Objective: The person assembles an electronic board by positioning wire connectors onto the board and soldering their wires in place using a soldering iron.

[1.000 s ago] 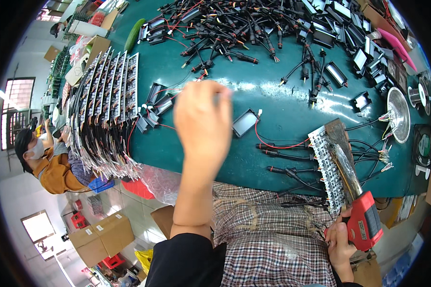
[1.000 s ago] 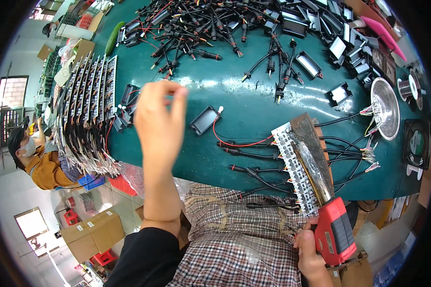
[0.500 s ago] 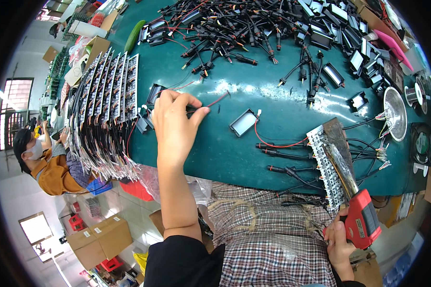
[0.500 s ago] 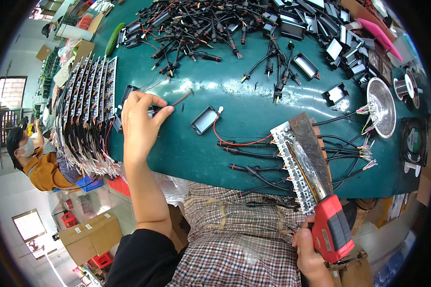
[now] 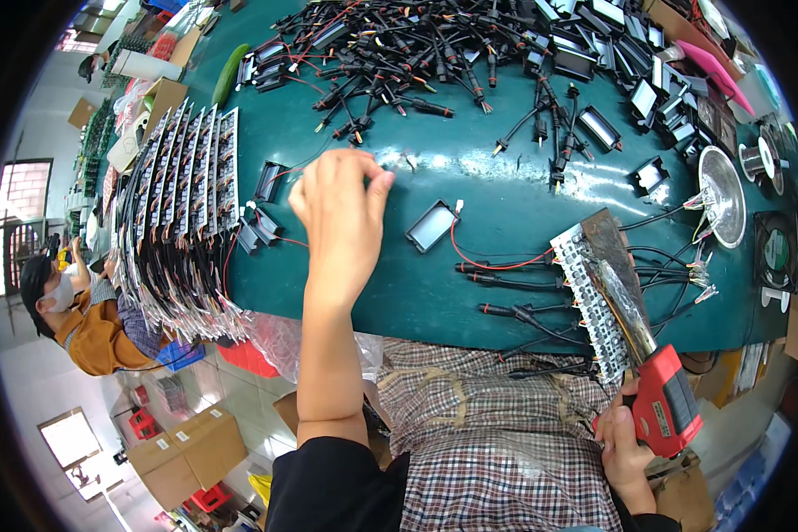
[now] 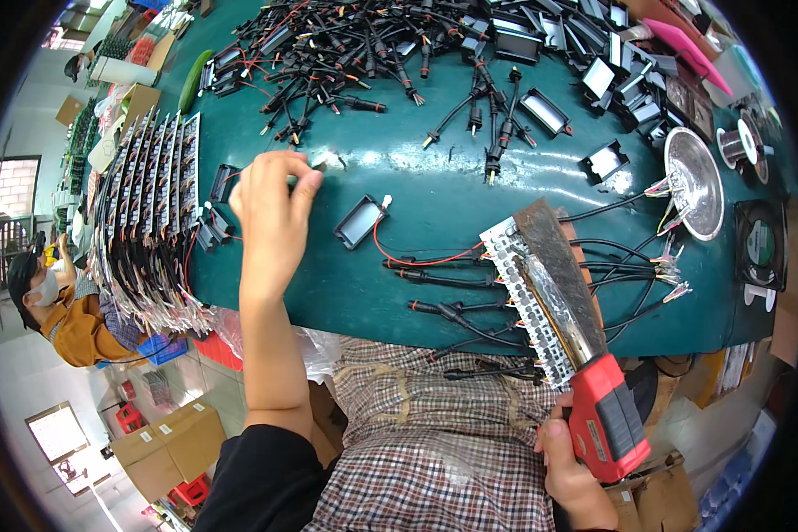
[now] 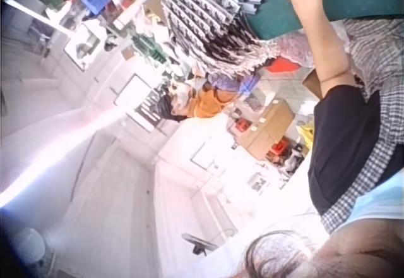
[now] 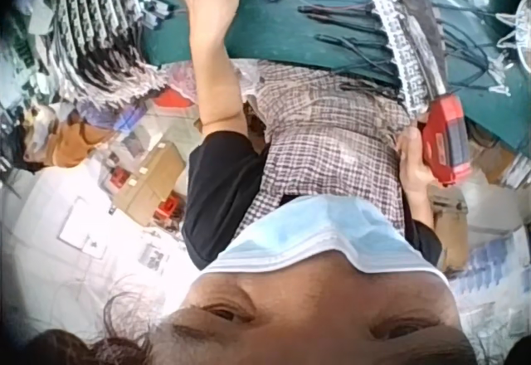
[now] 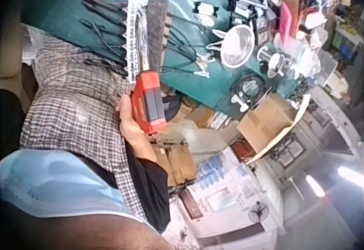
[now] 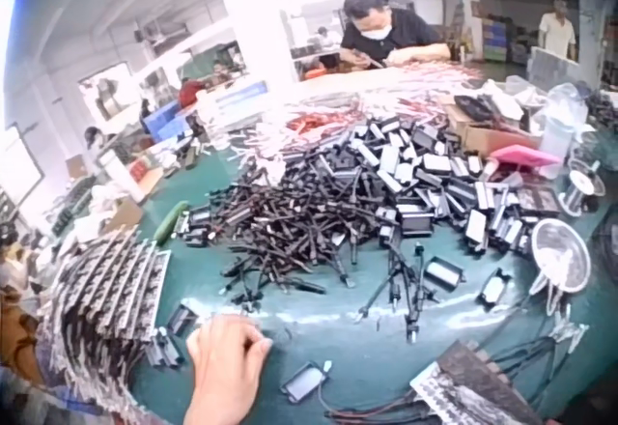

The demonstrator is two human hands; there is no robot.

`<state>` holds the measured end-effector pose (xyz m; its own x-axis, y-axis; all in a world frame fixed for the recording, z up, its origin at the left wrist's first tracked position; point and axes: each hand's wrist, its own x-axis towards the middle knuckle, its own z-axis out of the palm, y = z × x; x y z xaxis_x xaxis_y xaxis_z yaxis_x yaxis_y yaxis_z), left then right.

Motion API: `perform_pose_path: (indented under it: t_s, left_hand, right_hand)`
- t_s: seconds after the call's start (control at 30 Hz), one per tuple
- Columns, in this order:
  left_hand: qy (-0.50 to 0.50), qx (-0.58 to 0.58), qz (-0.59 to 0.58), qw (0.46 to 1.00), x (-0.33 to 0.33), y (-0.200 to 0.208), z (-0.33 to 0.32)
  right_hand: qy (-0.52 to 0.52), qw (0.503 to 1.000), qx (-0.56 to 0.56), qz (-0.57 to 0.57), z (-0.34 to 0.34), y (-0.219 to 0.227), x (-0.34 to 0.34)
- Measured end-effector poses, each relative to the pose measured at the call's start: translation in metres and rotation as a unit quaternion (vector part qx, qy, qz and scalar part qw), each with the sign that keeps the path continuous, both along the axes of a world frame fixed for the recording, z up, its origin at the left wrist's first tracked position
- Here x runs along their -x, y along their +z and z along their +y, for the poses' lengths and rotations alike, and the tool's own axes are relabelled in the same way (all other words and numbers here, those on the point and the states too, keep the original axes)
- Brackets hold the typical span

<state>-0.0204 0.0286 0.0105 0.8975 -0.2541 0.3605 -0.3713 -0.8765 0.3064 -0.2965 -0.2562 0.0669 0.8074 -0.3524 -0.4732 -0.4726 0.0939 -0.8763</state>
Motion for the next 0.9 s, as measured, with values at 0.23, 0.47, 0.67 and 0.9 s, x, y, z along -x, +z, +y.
perform_pose_path:
  t_s: [0.23,0.47,0.67,0.9]
  left_hand:
    - [-0.017,0.136,0.062,0.989,0.013,0.023,-0.019]
    - [-0.032,0.271,0.197,0.942,0.033,0.034,-0.057]
    - [-0.093,0.253,0.218,0.938,0.065,0.039,-0.091]
    - [-0.129,0.189,0.174,0.958,0.082,0.023,-0.114]
  right_hand:
    - [0.025,0.999,-0.013,0.022,-0.005,0.006,-0.005]
    - [0.041,0.999,0.008,-0.004,-0.009,-0.001,-0.002]
    - [0.078,0.997,0.023,-0.016,-0.015,-0.003,0.004]
    - [0.108,0.994,0.027,-0.021,-0.02,-0.002,0.011]
